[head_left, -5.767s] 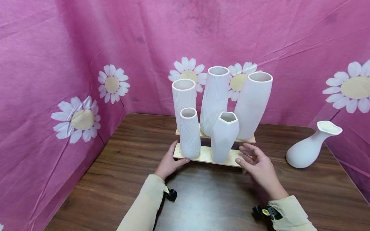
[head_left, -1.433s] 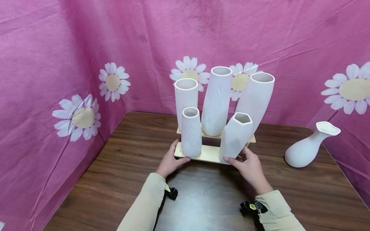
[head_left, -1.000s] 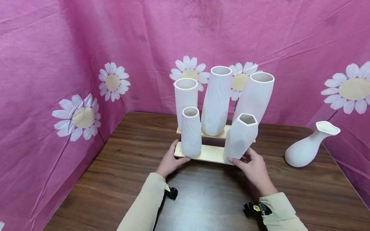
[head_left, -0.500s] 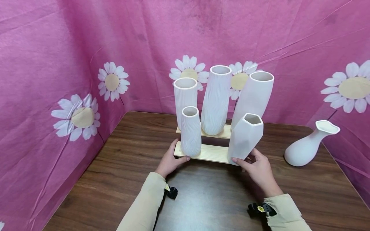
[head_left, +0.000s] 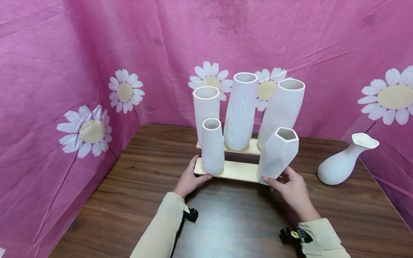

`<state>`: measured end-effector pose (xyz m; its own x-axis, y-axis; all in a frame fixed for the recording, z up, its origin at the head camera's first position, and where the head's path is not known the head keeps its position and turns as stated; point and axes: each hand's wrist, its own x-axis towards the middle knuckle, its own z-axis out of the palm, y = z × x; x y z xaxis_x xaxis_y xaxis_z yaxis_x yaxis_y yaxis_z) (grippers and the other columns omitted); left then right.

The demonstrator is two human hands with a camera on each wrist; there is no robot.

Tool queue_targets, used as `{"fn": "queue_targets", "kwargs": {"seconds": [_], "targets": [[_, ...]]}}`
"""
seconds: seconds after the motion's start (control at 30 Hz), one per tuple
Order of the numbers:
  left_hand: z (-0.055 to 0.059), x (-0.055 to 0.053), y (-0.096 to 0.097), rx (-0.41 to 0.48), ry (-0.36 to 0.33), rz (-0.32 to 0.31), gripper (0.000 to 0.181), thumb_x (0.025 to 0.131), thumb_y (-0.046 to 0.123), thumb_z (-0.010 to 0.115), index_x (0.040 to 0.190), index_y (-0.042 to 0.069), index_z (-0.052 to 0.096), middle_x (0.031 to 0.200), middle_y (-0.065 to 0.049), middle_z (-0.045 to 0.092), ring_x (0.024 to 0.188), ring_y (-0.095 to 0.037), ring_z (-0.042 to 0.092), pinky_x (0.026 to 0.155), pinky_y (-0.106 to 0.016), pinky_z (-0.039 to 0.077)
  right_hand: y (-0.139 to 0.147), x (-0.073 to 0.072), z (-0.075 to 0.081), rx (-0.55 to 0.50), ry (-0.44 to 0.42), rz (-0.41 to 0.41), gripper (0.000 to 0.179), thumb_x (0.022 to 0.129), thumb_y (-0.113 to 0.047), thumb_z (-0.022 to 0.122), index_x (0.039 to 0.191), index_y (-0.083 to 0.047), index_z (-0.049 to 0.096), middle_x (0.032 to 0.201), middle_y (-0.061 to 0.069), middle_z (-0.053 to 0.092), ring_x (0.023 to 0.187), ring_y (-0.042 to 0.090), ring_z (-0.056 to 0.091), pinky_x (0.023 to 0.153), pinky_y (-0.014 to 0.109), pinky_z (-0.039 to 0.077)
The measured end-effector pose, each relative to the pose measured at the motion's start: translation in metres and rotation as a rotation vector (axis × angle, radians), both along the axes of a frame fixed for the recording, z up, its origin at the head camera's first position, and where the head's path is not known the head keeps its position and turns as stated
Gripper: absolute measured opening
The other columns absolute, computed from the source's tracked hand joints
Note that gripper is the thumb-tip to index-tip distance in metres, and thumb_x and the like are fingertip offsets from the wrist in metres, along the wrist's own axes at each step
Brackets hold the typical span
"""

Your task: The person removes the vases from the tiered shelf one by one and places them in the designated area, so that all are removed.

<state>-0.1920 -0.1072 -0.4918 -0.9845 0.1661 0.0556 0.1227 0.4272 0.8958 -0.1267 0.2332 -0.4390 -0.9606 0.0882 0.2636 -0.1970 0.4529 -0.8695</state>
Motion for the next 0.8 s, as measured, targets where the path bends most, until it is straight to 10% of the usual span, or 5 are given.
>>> {"fn": "queue_targets", "kwargs": {"seconds": [0.57, 0.8], "targets": [[0.000, 0.001, 0.001, 0.023, -0.005, 0.001, 0.103, 0.078, 0.034, 0.087, 0.159, 0.012, 0.027, 0.154, -0.018, 0.042, 0.140, -0.032, 0.040, 0.115, -0.050, 0.032, 0.016, 0.000, -0.003, 0.057, 0.031, -0.005, 0.052, 0.081, -0.014, 0.086, 0.127, -0.003, 0.062, 0.112, -0.005, 0.067, 0.099, -0.009, 0.060, 0.082, 0.011, 0.051], [0.000, 0.002, 0.000, 0.015, -0.007, 0.003, 0.103, 0.078, 0.035, 0.087, 0.159, 0.014, 0.027, 0.154, -0.016, 0.042, 0.140, -0.031, 0.040, 0.115, -0.050, 0.032, 0.019, 0.000, 0.001, 0.088, 0.006, -0.007, 0.053, 0.082, -0.019, 0.085, 0.127, -0.003, 0.062, 0.118, 0.015, 0.068, 0.099, -0.010, 0.058, 0.082, 0.009, 0.049]]}}
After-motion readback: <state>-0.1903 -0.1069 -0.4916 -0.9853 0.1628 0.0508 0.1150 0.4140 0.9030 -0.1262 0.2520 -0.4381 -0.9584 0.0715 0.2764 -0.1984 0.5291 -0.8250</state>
